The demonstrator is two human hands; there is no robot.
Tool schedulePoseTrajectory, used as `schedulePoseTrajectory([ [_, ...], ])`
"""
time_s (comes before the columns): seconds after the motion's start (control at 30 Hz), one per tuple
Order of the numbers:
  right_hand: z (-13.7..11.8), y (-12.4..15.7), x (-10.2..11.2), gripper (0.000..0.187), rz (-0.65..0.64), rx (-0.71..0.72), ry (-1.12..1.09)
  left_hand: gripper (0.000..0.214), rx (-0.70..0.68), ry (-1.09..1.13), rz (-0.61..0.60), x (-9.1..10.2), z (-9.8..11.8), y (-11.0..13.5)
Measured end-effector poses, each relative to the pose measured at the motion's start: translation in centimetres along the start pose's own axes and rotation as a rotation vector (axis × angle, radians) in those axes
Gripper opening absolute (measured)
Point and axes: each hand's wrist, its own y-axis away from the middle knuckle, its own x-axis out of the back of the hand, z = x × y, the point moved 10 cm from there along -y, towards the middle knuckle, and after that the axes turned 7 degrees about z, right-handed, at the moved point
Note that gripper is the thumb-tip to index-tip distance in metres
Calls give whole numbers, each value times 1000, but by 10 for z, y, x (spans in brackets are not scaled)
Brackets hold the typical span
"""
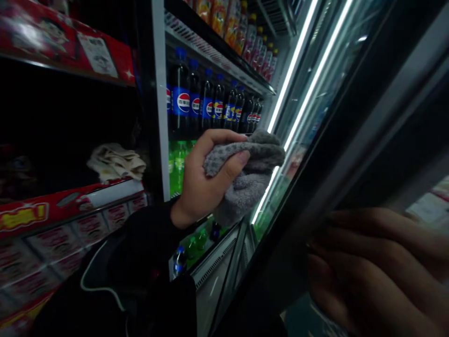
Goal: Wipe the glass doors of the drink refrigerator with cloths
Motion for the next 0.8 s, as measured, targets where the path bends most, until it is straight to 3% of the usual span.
schedulePoseTrajectory([
  [0.1, 1, 2, 17, 15, -33, 13, 80, 18, 122, 159, 61, -52, -35, 16],
  [0.17, 0, 3, 27, 15, -47, 38, 150, 25, 193, 260, 67, -95, -46, 26],
  [0.3, 4, 5, 44, 16, -89, 63, 283, 27, 236, 393, 93, -167, -34, 44],
  [0.43, 16, 20, 62, 13, -65, 28, 341, 38, 122, 418, 57, -197, -6, 69],
  [0.57, 35, 51, 88, 9, 105, -77, 386, 61, -7, 409, -87, -218, 11, 99],
  [0.67, 42, 83, 106, 21, 283, -179, 390, 67, -47, 374, -112, -234, 18, 110],
  [0.8, 35, 119, 109, 41, 345, -255, 468, 65, -130, 331, -98, -254, 29, 109],
])
